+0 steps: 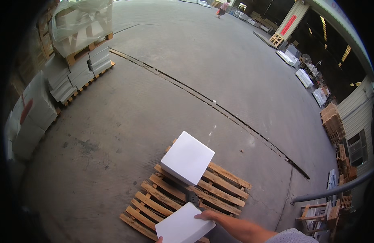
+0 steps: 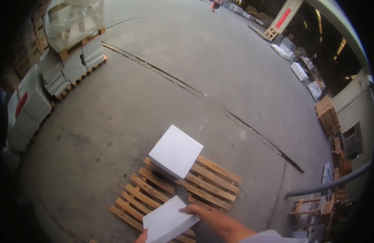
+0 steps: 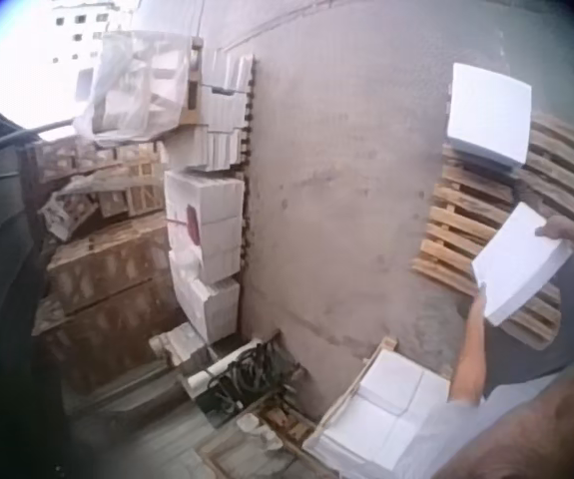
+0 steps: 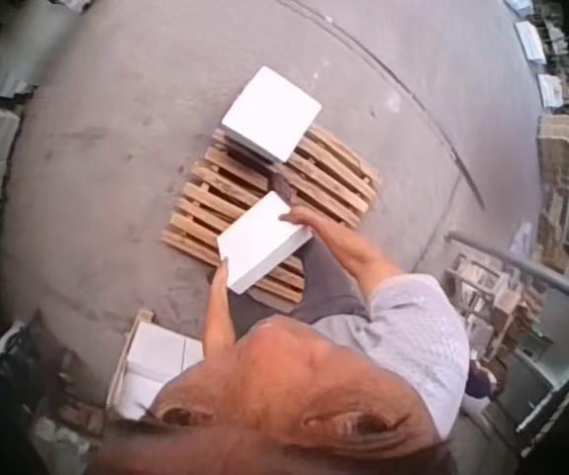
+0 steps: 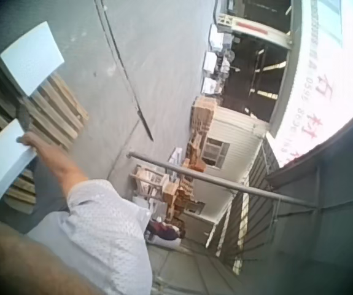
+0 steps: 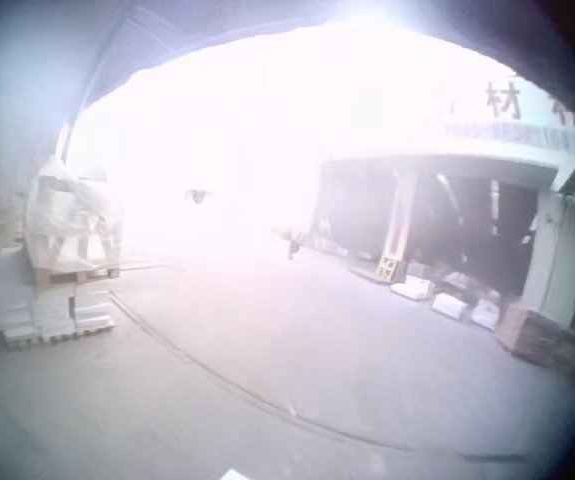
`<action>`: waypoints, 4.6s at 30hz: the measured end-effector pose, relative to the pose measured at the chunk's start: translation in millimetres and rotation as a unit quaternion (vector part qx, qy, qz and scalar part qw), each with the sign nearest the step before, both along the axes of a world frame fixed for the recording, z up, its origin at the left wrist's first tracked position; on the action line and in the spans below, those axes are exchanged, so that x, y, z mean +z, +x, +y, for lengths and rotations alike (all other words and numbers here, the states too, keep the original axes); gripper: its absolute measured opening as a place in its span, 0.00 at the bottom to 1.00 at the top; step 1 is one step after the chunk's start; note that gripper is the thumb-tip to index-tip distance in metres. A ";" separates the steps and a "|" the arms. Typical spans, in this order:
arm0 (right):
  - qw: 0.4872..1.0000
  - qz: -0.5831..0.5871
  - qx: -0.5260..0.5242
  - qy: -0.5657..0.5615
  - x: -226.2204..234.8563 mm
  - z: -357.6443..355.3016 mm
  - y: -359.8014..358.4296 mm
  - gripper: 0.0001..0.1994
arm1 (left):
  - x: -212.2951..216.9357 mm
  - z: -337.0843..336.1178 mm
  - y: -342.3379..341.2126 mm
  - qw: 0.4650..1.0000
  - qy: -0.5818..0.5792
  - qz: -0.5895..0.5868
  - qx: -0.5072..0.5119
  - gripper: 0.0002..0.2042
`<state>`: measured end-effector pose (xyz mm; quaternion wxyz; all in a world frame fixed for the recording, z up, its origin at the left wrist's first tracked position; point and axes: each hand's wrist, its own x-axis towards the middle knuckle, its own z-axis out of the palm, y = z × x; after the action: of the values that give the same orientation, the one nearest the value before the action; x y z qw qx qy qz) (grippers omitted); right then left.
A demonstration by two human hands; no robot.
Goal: The person repeatedly picks up white rectangular panels from a wooden pallet and places them onto a larger stack of similar panels. The person walks back and forth between the two locations, handling one panel at a time.
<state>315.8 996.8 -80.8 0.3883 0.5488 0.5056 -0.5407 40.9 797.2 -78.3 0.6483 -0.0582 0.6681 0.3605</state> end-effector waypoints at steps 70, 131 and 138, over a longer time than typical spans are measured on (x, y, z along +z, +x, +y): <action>0.675 0.107 0.730 0.002 184.1 -966.3 -558.4 0.38 | 147.5 -925.6 27.1 0.559 -0.112 -0.106 0.815 0.34; 0.831 0.248 0.436 -0.240 229.1 -981.5 -561.2 0.43 | 197.3 -894.8 -44.3 0.316 -0.018 0.160 0.935 0.39; 0.828 0.251 0.444 -0.234 221.1 -992.4 -562.8 0.35 | 219.7 -899.0 -25.0 0.342 -0.018 0.155 0.927 0.37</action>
<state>-246.9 4.5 140.2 0.5634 0.0033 0.6330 -0.5309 16.0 -101.8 141.4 -0.2170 -0.5949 0.2810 0.7212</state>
